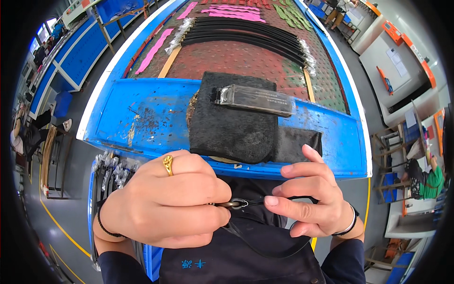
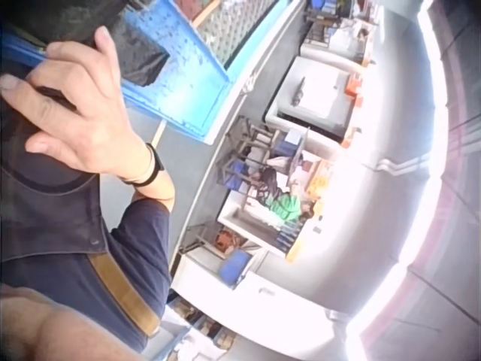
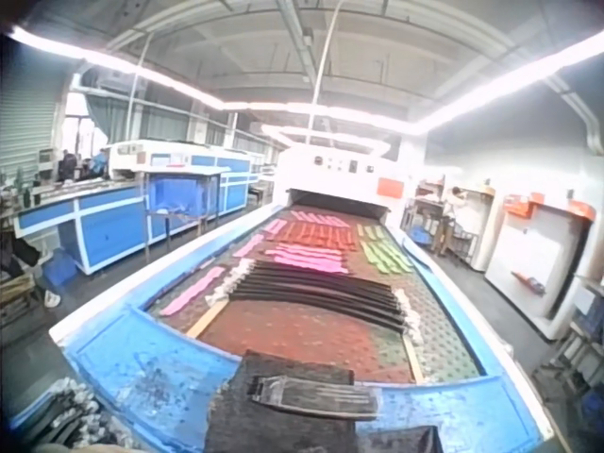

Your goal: The person repeatedly picks up black cables from a blue bin, threads them through a clear plastic guide, and places them onto a conveyor belt. This process is repeated multiple times throughout the video.

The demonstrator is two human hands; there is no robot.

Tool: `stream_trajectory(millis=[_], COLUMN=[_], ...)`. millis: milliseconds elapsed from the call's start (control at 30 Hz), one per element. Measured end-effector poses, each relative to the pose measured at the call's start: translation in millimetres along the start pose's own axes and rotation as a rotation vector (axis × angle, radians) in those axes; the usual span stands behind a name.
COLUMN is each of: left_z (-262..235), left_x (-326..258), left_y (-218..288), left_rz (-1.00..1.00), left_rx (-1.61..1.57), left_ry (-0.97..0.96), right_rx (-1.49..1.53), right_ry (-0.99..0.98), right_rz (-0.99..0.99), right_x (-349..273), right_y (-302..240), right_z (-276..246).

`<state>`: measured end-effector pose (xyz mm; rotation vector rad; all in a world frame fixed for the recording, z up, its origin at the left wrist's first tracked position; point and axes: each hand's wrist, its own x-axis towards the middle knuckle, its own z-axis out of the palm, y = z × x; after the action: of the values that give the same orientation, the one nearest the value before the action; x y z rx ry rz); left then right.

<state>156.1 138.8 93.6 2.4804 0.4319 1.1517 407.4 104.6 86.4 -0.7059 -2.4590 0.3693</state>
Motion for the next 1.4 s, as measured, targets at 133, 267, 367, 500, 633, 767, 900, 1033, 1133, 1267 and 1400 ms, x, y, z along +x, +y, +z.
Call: stream_trajectory(millis=[133, 267, 367, 500, 633, 767, 900, 1033, 1133, 1267, 1400], left_z=[1, 1, 2, 4, 3, 2, 1, 0, -6, -16, -23], left_x=[-2, -2, -3, -3, -3, -5, -6, -10, -25, -41, -61], left_y=[0, 0, 0, -1, 2, 4, 2, -7, -24, -37, -41], left_rz=[-0.013, -0.005, -0.006, 0.011, 0.029, 0.058, 0.076, -0.139, -0.455, -0.767, -0.787], left_rx=[0.003, 0.005, 0.011, 0.014, 0.035, 0.051, 0.104, 0.162, -0.051, -0.932, -1.542], left_ry=[0.008, 0.01, 0.008, 0.002, -0.006, 0.009, 0.009, 0.103, 0.449, 0.767, 0.854], right_rx=[-0.016, -0.031, -0.011, 0.015, 0.139, 0.258, -0.293, -0.487, -0.526, -0.481, -0.459], right_ry=[0.003, -0.002, -0.003, -0.003, -0.042, 0.097, 0.173, -0.063, 0.021, -0.027, -0.026], right_rz=[0.003, 0.01, 0.019, 0.033, 0.128, 0.388, 0.541, 0.693, 0.66, 0.638, 0.613], right_x=[0, -1, -2, -3, -4, -17, -44, -64, -58, -65, -66], right_y=[0, 1, 2, 5, 11, 20, 44, 56, 50, 56, 54], right_z=[1, 1, 0, 1, -6, -10, 5, 31, 25, 29, 31])
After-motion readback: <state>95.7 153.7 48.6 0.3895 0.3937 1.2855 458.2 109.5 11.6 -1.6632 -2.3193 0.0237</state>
